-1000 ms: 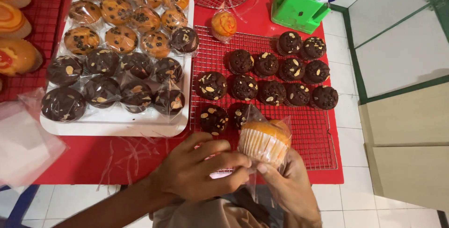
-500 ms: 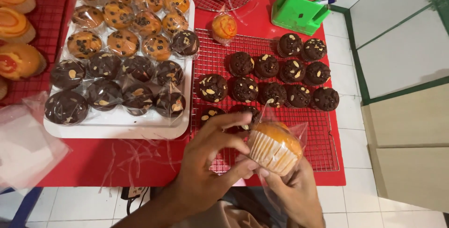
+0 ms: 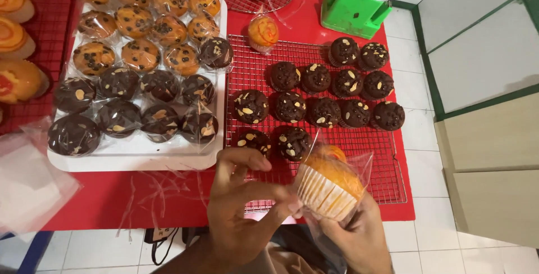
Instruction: The person is individually packaging muffins by picking them up from a cooling rack and placing them into small, clear plastic bags.
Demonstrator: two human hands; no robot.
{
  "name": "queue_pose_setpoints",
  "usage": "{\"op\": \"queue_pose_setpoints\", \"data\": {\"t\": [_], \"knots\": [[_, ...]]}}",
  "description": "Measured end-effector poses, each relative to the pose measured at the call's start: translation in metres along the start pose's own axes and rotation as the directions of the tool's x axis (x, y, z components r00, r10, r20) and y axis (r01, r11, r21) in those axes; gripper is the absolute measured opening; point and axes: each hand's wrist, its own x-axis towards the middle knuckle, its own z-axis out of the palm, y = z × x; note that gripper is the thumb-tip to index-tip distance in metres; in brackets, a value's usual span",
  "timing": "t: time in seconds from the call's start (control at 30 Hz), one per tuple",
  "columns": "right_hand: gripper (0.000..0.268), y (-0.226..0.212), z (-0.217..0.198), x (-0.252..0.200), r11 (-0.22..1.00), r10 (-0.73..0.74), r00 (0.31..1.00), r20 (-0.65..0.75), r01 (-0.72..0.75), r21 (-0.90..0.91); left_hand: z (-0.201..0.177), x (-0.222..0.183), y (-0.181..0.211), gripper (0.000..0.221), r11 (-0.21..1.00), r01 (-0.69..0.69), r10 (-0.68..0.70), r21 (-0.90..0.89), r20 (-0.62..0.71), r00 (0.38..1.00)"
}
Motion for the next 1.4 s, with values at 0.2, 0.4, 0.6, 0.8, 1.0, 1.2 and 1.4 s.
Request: {"op": "queue_pose_setpoints", "data": {"t": [0.2,0.4,0.6,0.8,1.0,1.2,1.4], "knots": [[0.053,-0.010,0.001,0.000,0.998,-0.035,0.999,-0.015,0.035,-0.061,0.002,-0.002,-0.013,0.025,0.925,-0.314,0.299,0.212,0.101,0.949],[0.050,-0.010,-0.001,-0.001,1.000,0.003,0.998,0.058,-0.002,-0.014,0.010,0.002,-0.009,0.017,0.860,0.236,-0.112,-0.452,0.283,0.952],[0.065,-0.040,0.006,0.006,0.989,0.090,0.995,0.049,-0.084,-0.126,0.003,-0.015,0.003,0.042,0.863,0.466,-0.369,-0.194,0.387,0.845],[0.064,-0.048,0.005,0.009,0.990,0.088,0.995,0.054,-0.081,-0.117,0.019,-0.024,-0.008,0.036,0.796,0.491,-0.412,-0.353,0.277,0.868],[0.097,-0.059,0.010,-0.001,0.955,-0.295,0.955,0.020,0.296,-0.015,0.029,-0.011,-0.005,0.034,0.792,0.461,-0.462,-0.401,0.099,0.881],[0.051,0.006,0.021,-0.002,0.484,-0.856,0.507,-0.100,0.718,-0.501,0.030,-0.017,-0.013,0.038,0.785,0.459,-0.491,-0.417,0.034,0.871],[0.020,0.010,0.025,0.023,0.466,-0.883,0.446,-0.146,0.793,-0.393,0.036,-0.023,-0.010,0.042,0.810,0.482,-0.510,-0.336,0.004,0.860]]}}
